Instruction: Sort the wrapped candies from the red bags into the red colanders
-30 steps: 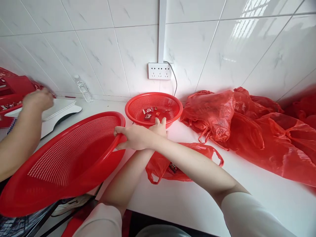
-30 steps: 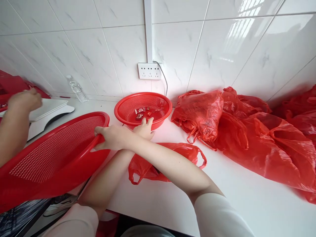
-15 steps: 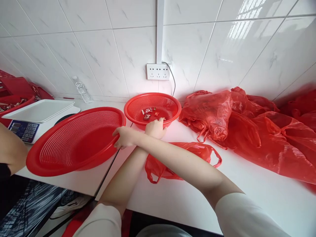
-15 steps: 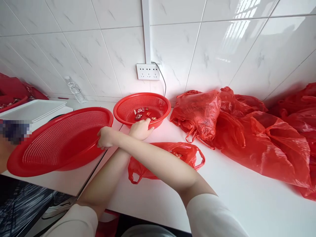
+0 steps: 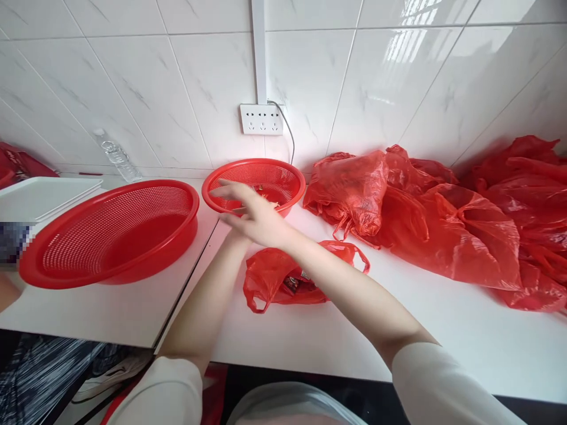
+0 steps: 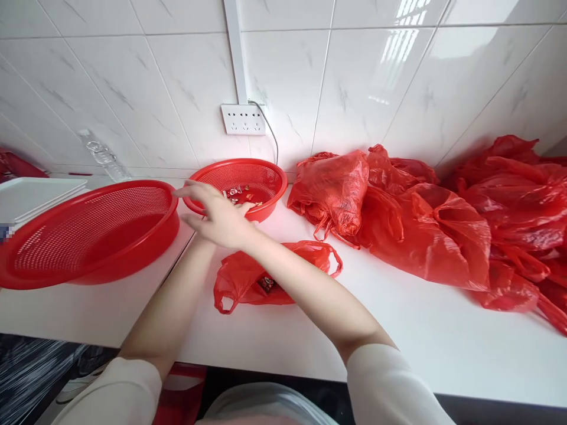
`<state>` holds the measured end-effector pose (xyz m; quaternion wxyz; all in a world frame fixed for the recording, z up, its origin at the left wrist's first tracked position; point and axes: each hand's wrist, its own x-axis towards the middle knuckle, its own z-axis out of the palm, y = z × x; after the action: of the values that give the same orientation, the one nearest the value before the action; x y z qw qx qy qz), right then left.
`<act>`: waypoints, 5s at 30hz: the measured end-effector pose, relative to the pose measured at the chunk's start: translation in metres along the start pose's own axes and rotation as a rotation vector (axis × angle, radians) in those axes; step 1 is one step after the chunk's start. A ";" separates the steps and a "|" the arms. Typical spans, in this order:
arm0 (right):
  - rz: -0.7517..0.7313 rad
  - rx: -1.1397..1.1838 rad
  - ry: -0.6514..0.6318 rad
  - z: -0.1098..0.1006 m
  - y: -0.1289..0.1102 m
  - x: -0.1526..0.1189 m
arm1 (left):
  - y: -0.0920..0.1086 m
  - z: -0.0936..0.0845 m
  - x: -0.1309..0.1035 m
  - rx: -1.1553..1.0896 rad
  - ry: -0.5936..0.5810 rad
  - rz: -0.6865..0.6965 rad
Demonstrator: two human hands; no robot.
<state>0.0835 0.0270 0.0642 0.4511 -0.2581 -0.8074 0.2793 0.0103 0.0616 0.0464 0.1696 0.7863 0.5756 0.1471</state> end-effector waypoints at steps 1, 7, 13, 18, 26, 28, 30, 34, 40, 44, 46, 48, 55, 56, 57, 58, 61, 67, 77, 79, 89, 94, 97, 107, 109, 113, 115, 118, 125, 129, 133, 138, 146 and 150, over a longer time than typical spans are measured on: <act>-0.011 -0.019 0.069 -0.017 0.000 -0.017 | 0.003 -0.008 -0.006 -0.009 0.009 0.020; 0.248 -0.402 0.331 -0.089 0.031 -0.138 | 0.024 -0.052 -0.071 0.113 0.116 0.129; 0.768 -0.367 0.428 -0.083 0.062 -0.240 | 0.014 0.002 -0.140 0.372 -0.057 0.034; 0.867 -0.232 0.386 -0.082 0.056 -0.257 | -0.018 0.048 -0.165 0.284 -0.011 -0.121; 0.794 0.204 0.296 -0.140 0.023 -0.200 | -0.017 -0.027 -0.120 -0.396 0.169 -0.143; 0.728 0.254 0.372 -0.164 0.008 -0.174 | -0.005 -0.053 -0.101 -0.688 0.171 -0.108; 0.565 0.263 0.483 -0.183 -0.010 -0.148 | 0.012 -0.074 -0.086 -0.902 0.288 0.029; 0.201 0.085 0.716 -0.188 -0.043 -0.108 | 0.049 -0.093 -0.072 -1.066 0.391 0.315; 0.239 -0.038 0.814 -0.154 -0.040 -0.084 | 0.067 -0.074 -0.058 -1.063 0.177 0.468; 0.338 0.017 0.696 -0.134 -0.028 -0.077 | 0.073 -0.059 -0.048 -1.046 -0.141 0.372; 0.327 0.023 0.622 -0.124 -0.027 -0.075 | 0.078 -0.053 -0.044 -1.004 -0.220 0.302; 0.276 -0.034 0.559 -0.116 -0.028 -0.075 | 0.083 -0.047 -0.040 -0.961 -0.275 0.304; -0.145 -0.447 0.263 -0.119 -0.033 -0.078 | 0.085 -0.036 -0.022 -0.714 -0.596 0.602; -0.160 -0.451 0.209 -0.122 -0.033 -0.078 | 0.085 -0.036 -0.021 -0.692 -0.617 0.619; -0.154 -0.419 0.151 -0.125 -0.032 -0.077 | 0.085 -0.036 -0.019 -0.685 -0.631 0.634; -0.127 -0.355 0.103 -0.128 -0.031 -0.077 | 0.085 -0.035 -0.018 -0.691 -0.639 0.638; 0.007 -0.115 0.085 -0.139 -0.026 -0.078 | 0.082 -0.032 -0.012 -0.838 -0.633 0.503; 0.123 -0.091 0.178 -0.149 -0.008 -0.077 | 0.069 -0.028 0.002 -1.101 -0.603 0.272; 0.085 -0.144 0.429 -0.149 0.006 -0.076 | 0.055 -0.026 0.018 -1.172 -0.381 0.118; 0.060 -0.122 0.183 -0.153 0.002 -0.079 | 0.053 -0.027 0.021 -1.160 -0.341 0.116; 0.322 -0.066 0.204 -0.152 0.007 -0.072 | 0.054 -0.027 0.011 -0.114 0.212 0.557; 0.387 0.144 0.306 -0.136 0.031 -0.064 | 0.050 -0.014 0.021 0.028 0.635 0.794; 0.395 0.245 0.205 -0.132 0.036 -0.064 | 0.053 -0.012 0.023 -0.073 0.685 0.829; 0.321 0.018 0.264 -0.147 0.033 -0.068 | 0.049 -0.022 0.021 -0.338 0.471 0.797; 0.306 -0.053 0.375 -0.148 0.031 -0.068 | 0.045 -0.025 0.020 -0.326 0.410 0.724; 0.325 -0.260 0.636 -0.150 0.030 -0.070 | 0.042 -0.031 0.018 -0.236 0.394 0.547; 0.373 -0.307 0.656 -0.152 0.031 -0.071 | 0.042 -0.034 0.017 -0.231 0.373 0.494; 0.456 -0.253 0.640 -0.157 0.034 -0.073 | 0.041 -0.038 0.017 -0.356 0.260 0.418; 0.547 -0.092 0.817 -0.190 0.044 -0.090 | 0.023 -0.052 0.019 -0.726 0.144 0.143; 0.544 -0.018 0.966 -0.212 0.047 -0.106 | 0.012 -0.063 0.017 -0.740 0.141 0.043; 0.506 -0.078 1.018 -0.220 0.044 -0.112 | 0.012 -0.067 0.016 -0.626 0.001 0.055; 0.565 -0.180 0.565 -0.225 0.028 -0.120 | 0.016 -0.060 0.018 -0.317 -0.288 0.015; 0.626 -0.640 -0.010 -0.169 0.010 -0.097 | 0.020 -0.046 0.026 -0.055 -0.335 -0.065; 0.709 -0.786 -0.061 -0.108 0.041 -0.080 | 0.017 -0.051 0.023 -0.026 -0.307 -0.061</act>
<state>0.2213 0.0263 0.0371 0.1747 -0.6567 -0.7271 0.0982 0.0093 0.0838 0.1007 0.2701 0.7793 0.5648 0.0275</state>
